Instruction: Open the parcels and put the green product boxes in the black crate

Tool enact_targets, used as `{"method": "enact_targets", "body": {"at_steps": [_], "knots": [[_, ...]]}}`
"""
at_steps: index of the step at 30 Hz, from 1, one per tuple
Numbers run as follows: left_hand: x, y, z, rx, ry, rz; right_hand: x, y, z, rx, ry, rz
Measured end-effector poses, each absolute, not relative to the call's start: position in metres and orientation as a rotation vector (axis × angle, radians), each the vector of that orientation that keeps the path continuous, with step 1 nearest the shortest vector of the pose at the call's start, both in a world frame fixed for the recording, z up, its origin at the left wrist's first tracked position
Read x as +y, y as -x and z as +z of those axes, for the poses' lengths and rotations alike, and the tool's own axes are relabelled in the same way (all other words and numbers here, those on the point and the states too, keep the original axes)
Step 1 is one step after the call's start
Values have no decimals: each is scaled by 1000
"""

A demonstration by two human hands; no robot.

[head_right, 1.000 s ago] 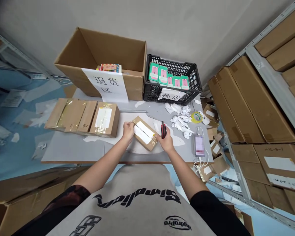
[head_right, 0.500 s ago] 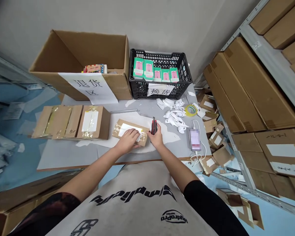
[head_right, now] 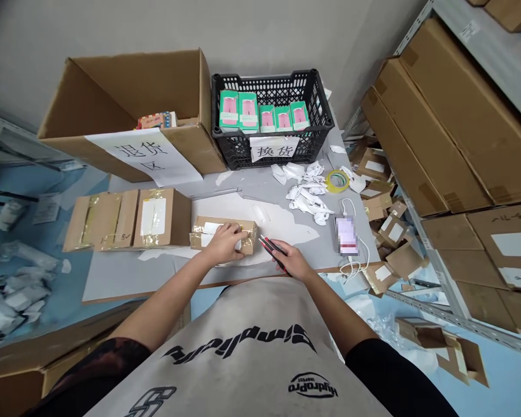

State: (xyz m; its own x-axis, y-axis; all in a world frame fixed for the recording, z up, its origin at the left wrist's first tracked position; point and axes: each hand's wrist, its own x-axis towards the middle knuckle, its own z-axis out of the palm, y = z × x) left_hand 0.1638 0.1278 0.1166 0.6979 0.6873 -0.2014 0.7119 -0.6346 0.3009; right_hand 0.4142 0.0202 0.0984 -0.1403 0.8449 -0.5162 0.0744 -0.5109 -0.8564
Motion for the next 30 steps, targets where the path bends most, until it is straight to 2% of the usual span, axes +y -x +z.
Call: {"method": "enact_targets", "body": {"at_steps": [6,18,30], "knots": [[132,-165,117,1097,-2547,-133,20,-404,88,-938,1510,1791],[133,-161,87,1005,-2451,164,17,-393,90,-834,1492,1854],[135,-159,79,1034,-2367,204,14,-400,98,-948,1510,1869]]}}
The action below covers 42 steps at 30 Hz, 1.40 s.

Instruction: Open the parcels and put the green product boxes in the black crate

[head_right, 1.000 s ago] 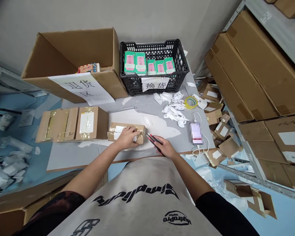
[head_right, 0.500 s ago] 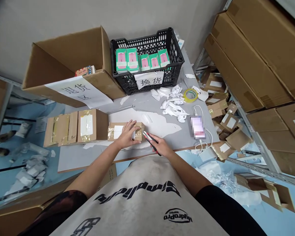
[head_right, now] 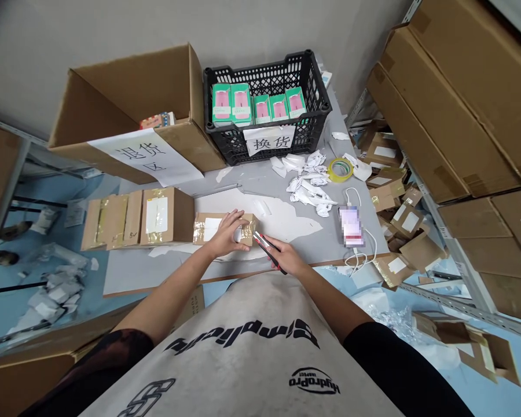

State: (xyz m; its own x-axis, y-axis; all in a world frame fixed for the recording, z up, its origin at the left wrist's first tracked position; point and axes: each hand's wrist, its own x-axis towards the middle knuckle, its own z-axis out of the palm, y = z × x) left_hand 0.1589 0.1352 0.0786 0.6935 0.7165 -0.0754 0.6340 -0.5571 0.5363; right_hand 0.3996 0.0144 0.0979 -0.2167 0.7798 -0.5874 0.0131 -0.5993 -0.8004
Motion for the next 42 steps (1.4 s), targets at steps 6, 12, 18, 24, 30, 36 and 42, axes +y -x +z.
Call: {"method": "enact_targets", "body": {"at_steps": [6,12,18,24,30,36,42], "knots": [[140,-158,81,1012,-2357,185,7,-402,94,-1023,1542,1818],[139,-157,99,991,-2379,109,13,-425,94,-1362,1772,1275],[148,-155,107,1119,-2440,42,21,-418,98,-1411,1657,1352],[151,-149,99,1131,-2470,46,31,-402,88,-1134,1545,1522],[146,-150,92,1170,-2458,78,35,-395,80,-1068,1547,1593],[143,-146,90,1050,-2514,4,33,-389,94,-1068,1646,1543],[138,-144,84,1074,-2531,43,27,-380,100,-991,1668,1646]]}}
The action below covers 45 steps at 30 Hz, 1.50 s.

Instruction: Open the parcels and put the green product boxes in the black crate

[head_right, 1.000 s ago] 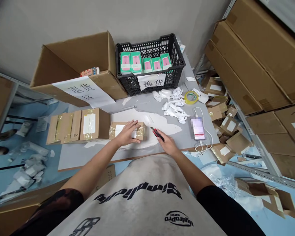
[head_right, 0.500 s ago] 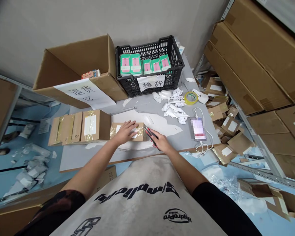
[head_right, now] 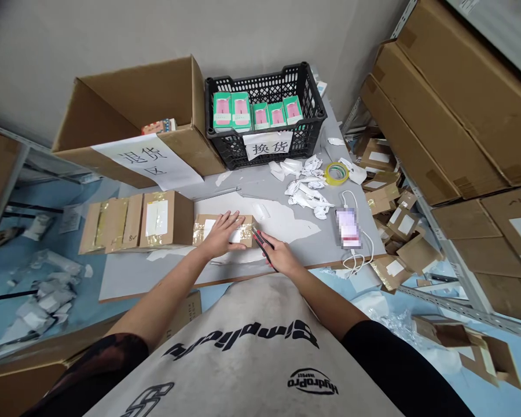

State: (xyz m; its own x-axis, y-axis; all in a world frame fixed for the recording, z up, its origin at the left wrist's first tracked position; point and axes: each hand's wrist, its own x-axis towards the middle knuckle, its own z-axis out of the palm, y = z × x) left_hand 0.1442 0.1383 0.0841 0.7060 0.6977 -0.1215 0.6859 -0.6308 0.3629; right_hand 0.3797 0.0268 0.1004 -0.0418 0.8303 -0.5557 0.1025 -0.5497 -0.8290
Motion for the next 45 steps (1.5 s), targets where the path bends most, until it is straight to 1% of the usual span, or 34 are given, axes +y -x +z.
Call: {"method": "enact_targets", "body": {"at_steps": [4,7,9,11,13,15,17,20,22,25,28,31,37,40,45], "knots": [[138,-144,81,1074,-2534,70,20,-377,101,-992,1689,1654],[140,-146,83,1099,-2526,82,12,-391,102,-1114,1642,1708],[141,-146,86,1102,-2517,87,9,-407,99,-1217,1652,1663],[142,-141,91,1100,-2513,103,11,-425,89,-1353,1787,1431],[141,-132,97,1114,-2519,136,19,-437,72,-1561,1990,1040],[137,-121,101,1146,-2537,170,28,-443,51,-1746,2161,727],[131,-113,102,1167,-2560,187,36,-440,31,-1848,2242,598],[121,-111,99,1175,-2579,196,44,-430,16,-1914,2215,579],[115,-115,97,1194,-2575,210,53,-422,21,-1902,2179,550],[111,-125,98,1216,-2567,243,82,-405,49,-1851,1980,562],[108,-135,103,1194,-2589,279,120,-385,80,-2096,1526,804],[102,-142,108,1206,-2648,286,147,-375,98,-2332,1329,965],[85,-144,109,1320,-2772,368,158,-384,110,-2525,1317,872],[77,-142,107,1347,-2778,389,153,-372,115,-2603,1369,799],[65,-142,103,1356,-2730,425,140,-340,118,-2598,1668,459]]}}
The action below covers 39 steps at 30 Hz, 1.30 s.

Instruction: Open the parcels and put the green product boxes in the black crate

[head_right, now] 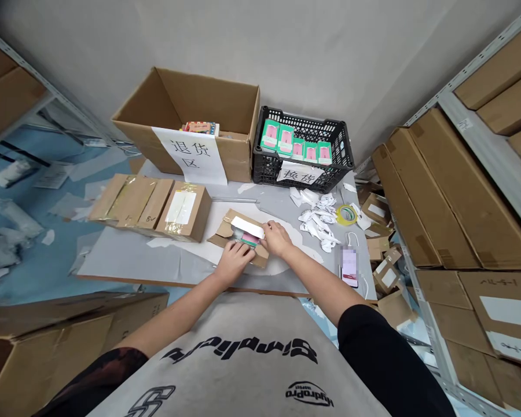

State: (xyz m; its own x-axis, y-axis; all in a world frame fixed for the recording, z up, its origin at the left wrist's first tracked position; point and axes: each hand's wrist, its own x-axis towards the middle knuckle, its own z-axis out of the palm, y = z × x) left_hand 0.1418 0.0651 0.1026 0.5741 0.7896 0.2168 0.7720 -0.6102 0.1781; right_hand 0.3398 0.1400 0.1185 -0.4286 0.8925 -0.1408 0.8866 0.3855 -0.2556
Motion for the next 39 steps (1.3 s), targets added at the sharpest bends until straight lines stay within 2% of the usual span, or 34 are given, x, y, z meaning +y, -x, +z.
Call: {"method": "enact_targets", "body": {"at_steps": [2,6,8,12,16,18,21,25,29,33,36,39], "knots": [[60,-141,98,1386,-2712,461,142,-340,120,-2601,1642,474],[50,-139,83,1413,-2725,506,164,-363,123,-2395,1584,833],[45,-139,76,1413,-2727,504,178,-374,121,-2243,1652,908],[34,-149,78,1433,-2617,448,187,-376,113,-2075,1826,756],[32,-159,104,1293,-2422,341,172,-360,107,-2057,1963,329],[45,-156,118,1218,-2370,251,160,-353,105,-2168,1958,230],[81,-141,131,1243,-2375,204,144,-350,102,-2307,1894,352],[127,-116,140,1205,-2710,91,138,-366,101,-2276,1721,625],[140,-95,152,1331,-2812,98,138,-397,110,-2247,1516,752],[134,-79,155,1537,-2746,139,129,-413,117,-2487,1532,574],[132,-71,144,1478,-2721,111,120,-417,118,-2714,1522,343],[139,-64,125,1387,-2671,54,116,-421,111,-2854,1441,280]]}}
